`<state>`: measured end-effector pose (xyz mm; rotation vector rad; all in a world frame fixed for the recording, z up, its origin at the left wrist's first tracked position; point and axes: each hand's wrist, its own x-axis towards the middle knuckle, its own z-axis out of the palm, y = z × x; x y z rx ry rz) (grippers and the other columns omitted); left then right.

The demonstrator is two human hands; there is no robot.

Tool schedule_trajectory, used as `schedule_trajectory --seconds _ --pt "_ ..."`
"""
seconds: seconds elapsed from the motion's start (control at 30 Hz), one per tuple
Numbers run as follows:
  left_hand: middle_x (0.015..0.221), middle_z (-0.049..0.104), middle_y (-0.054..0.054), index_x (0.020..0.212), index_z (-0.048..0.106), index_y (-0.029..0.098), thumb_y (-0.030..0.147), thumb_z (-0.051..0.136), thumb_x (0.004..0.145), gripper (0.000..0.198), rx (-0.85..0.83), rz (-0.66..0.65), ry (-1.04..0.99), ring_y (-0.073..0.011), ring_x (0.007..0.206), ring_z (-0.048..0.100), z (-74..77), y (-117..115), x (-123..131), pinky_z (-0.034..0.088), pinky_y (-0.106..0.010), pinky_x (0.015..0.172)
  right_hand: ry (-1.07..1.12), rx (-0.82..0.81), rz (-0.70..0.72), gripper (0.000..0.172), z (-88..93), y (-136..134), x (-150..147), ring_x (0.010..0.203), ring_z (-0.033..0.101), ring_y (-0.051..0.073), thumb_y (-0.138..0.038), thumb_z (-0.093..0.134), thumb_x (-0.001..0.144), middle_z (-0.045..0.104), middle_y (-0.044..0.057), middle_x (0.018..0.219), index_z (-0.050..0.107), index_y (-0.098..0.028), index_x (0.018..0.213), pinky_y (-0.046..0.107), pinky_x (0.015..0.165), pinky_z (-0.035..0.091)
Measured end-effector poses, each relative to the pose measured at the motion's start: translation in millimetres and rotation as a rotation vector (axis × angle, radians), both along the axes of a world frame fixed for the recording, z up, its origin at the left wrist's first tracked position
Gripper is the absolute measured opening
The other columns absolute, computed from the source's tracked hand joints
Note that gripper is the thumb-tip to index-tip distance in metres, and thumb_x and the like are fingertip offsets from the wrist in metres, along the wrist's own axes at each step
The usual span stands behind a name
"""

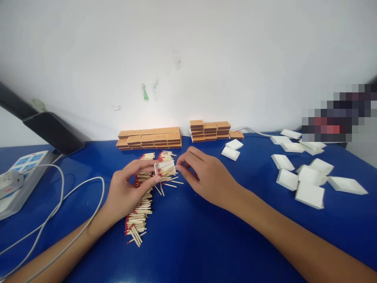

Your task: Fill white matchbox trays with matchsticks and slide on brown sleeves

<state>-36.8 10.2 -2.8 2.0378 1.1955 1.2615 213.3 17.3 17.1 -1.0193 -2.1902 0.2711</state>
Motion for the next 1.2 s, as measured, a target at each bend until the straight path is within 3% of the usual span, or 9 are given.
schedule_trajectory --seconds 0.27,0.43,0.63,0.93,1.03,1.2 --pt "0.113 0.080 -0.006 0.117 0.077 0.023 0.041 0.080 0.092 0.031 0.006 0.112 0.000 -0.0225 0.097 0.079 -3.8 10 -4 0.063 -0.037 0.095 -0.265 -0.330 -0.009 0.022 -16.7 1 -3 0.077 0.061 0.017 -0.043 0.069 0.097 0.066 0.003 0.097 0.065 -0.022 0.098 0.031 0.067 0.044" --pt "0.114 0.080 -0.007 0.121 0.076 0.023 0.041 0.080 0.091 0.035 0.027 0.107 0.025 -0.0229 0.100 0.079 -3.5 7 -4 0.062 -0.038 0.096 -0.310 -0.352 -0.042 0.011 -22.8 -6 -15 0.080 0.062 0.018 -0.031 0.062 0.101 0.066 0.004 0.097 0.064 -0.021 0.097 0.032 0.070 0.044" --pt "0.114 0.080 -0.006 0.121 0.076 0.023 0.038 0.081 0.091 0.033 0.058 0.109 0.046 -0.0221 0.100 0.078 -4.3 7 -3 0.061 -0.036 0.096 -0.368 -0.405 -0.024 0.013 -24.1 -2 -8 0.085 0.066 0.021 -0.023 0.055 0.105 0.068 0.007 0.103 0.062 -0.020 0.096 0.033 0.074 0.047" --pt "0.114 0.078 -0.007 0.116 0.077 0.024 0.039 0.082 0.090 0.030 0.171 0.094 0.153 -0.0235 0.101 0.076 -1.1 6 -4 0.061 -0.038 0.093 -0.218 -0.224 -0.057 0.019 -4.0 10 14 0.079 0.063 0.020 -0.035 0.051 0.106 0.067 0.006 0.096 0.059 -0.023 0.094 0.034 0.068 0.045" --pt "0.109 0.078 -0.008 0.116 0.077 0.023 0.040 0.082 0.091 0.030 0.149 0.040 0.156 -0.0229 0.094 0.076 -2.3 5 -3 0.062 -0.037 0.088 -0.165 -0.140 -0.071 0.018 1.6 8 12 0.077 0.062 0.020 -0.035 0.052 0.106 0.066 0.006 0.094 0.057 -0.023 0.092 0.034 0.067 0.045" --pt "0.110 0.080 -0.006 0.118 0.076 0.026 0.040 0.084 0.089 0.034 0.102 -0.082 0.123 -0.0250 0.104 0.075 -3.6 -1 2 0.061 -0.039 0.095 -0.111 -0.079 -0.027 0.017 -1.3 -1 -1 0.076 0.061 0.019 -0.034 0.052 0.107 0.064 0.005 0.094 0.057 -0.023 0.095 0.032 0.067 0.046"
